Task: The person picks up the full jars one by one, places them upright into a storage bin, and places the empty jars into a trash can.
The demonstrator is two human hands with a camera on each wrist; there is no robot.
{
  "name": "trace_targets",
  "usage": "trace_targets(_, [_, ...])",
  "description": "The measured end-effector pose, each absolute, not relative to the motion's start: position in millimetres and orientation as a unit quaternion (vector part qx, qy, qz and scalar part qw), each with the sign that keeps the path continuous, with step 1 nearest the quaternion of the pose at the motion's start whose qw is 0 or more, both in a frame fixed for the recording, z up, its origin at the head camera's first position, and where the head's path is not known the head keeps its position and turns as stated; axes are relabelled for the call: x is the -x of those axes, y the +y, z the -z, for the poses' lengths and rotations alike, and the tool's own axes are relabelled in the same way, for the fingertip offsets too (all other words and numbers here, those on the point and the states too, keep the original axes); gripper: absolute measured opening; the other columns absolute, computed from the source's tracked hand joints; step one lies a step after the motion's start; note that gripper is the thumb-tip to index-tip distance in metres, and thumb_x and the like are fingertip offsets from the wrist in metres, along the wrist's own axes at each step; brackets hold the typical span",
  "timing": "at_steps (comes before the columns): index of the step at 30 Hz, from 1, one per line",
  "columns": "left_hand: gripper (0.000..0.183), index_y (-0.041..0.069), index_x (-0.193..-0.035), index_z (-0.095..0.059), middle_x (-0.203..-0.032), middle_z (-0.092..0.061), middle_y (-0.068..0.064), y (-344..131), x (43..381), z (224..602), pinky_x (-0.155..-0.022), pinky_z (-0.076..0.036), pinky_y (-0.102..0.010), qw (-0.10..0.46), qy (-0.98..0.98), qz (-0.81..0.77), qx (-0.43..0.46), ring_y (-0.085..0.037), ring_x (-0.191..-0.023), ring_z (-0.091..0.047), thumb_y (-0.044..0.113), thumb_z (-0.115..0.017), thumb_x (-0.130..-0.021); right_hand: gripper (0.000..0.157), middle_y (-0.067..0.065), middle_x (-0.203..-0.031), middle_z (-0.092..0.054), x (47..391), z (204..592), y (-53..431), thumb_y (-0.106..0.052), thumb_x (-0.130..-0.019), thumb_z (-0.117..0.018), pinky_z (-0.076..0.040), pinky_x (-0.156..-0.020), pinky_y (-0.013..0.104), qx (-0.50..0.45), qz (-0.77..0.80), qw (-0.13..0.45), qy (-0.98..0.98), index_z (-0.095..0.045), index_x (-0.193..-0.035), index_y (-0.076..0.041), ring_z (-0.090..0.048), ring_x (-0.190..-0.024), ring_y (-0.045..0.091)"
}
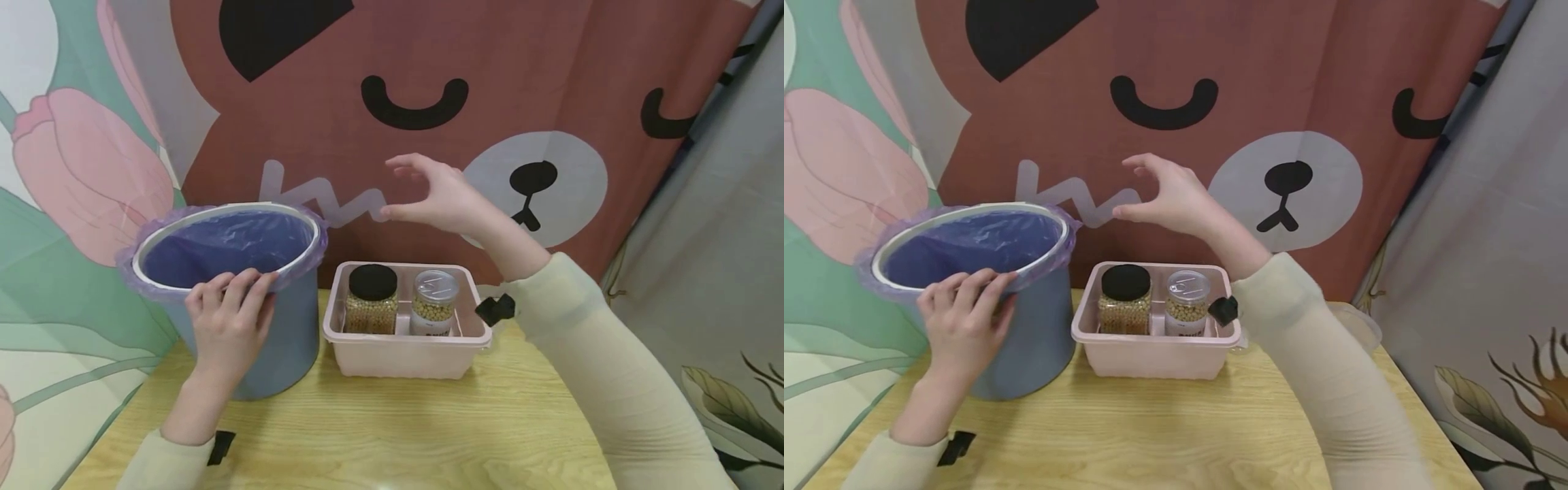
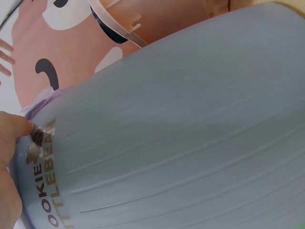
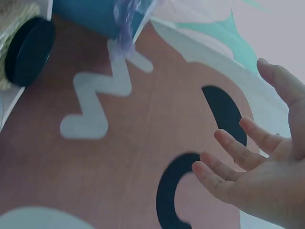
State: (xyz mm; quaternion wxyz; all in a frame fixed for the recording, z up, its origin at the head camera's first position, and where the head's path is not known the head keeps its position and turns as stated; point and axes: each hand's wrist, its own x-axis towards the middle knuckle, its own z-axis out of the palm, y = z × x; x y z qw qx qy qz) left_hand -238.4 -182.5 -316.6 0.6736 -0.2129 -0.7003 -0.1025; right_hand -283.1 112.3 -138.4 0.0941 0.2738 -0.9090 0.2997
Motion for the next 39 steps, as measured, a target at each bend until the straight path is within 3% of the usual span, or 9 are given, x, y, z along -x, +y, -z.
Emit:
trace_targets(6, [0.023, 0.007, -0.097, -0.070, -0.093, -0.063, -0.012, -182.6, 239.2, 317.3, -0.073, -0.028, -0.055, 0.675, -0.700, 0.102, 0.211, -0.038, -0.085, -0.049, 0.004, -0.069, -0.074, 0.074, -0.005, -0.139, -0.046, 280.3, 145.6, 156.3, -0.045, -0.075, -0.074, -0.036, -0.105, 0.042, -0.251, -0.314, 0.115, -0.908, -0.041, -0.139, -0.029, -0.041, -0.129, 0.018])
trace_targets(14, [0.023, 0.006, -0.097, -0.070, -0.094, -0.063, -0.013, -181.2, 239.9, 318.1, -0.074, -0.027, -0.055, 0.672, -0.702, 0.106, 0.213, -0.038, -0.086, -0.049, 0.004, -0.069, -0.074, 0.075, 0.003, -0.142, -0.045, 279.7, 182.3, 223.6, -0.031, -0.078, -0.076, -0.031, -0.105, 0.053, -0.214, -0.355, 0.153, -0.897, -0.038, -0.142, -0.026, -0.036, -0.133, 0.024])
trace_targets(25, [0.024, 0.006, -0.096, -0.070, -0.093, -0.063, -0.013, -183.2, 239.0, 316.3, -0.074, -0.027, -0.055, 0.676, -0.697, 0.113, 0.212, -0.038, -0.086, -0.048, 0.003, -0.069, -0.072, 0.079, 0.008, -0.148, -0.035, 286.5, 275.2, 287.3, -0.023, -0.082, -0.073, -0.032, -0.100, 0.061, -0.156, -0.429, 0.160, -0.875, -0.028, -0.147, -0.028, -0.031, -0.136, 0.033])
trace_targets(39, [0.024, 0.006, -0.096, -0.070, -0.093, -0.063, -0.013, -190.5, 235.6, 314.1, -0.075, -0.027, -0.055, 0.674, -0.700, 0.108, 0.208, -0.039, -0.086, -0.047, 0.003, -0.070, -0.073, 0.092, 0.021, -0.150, -0.023, 310.6, 385.5, 310.7, -0.014, -0.086, -0.068, -0.033, -0.098, 0.063, -0.116, -0.525, 0.108, -0.836, -0.004, -0.152, -0.021, -0.024, -0.135, 0.046])
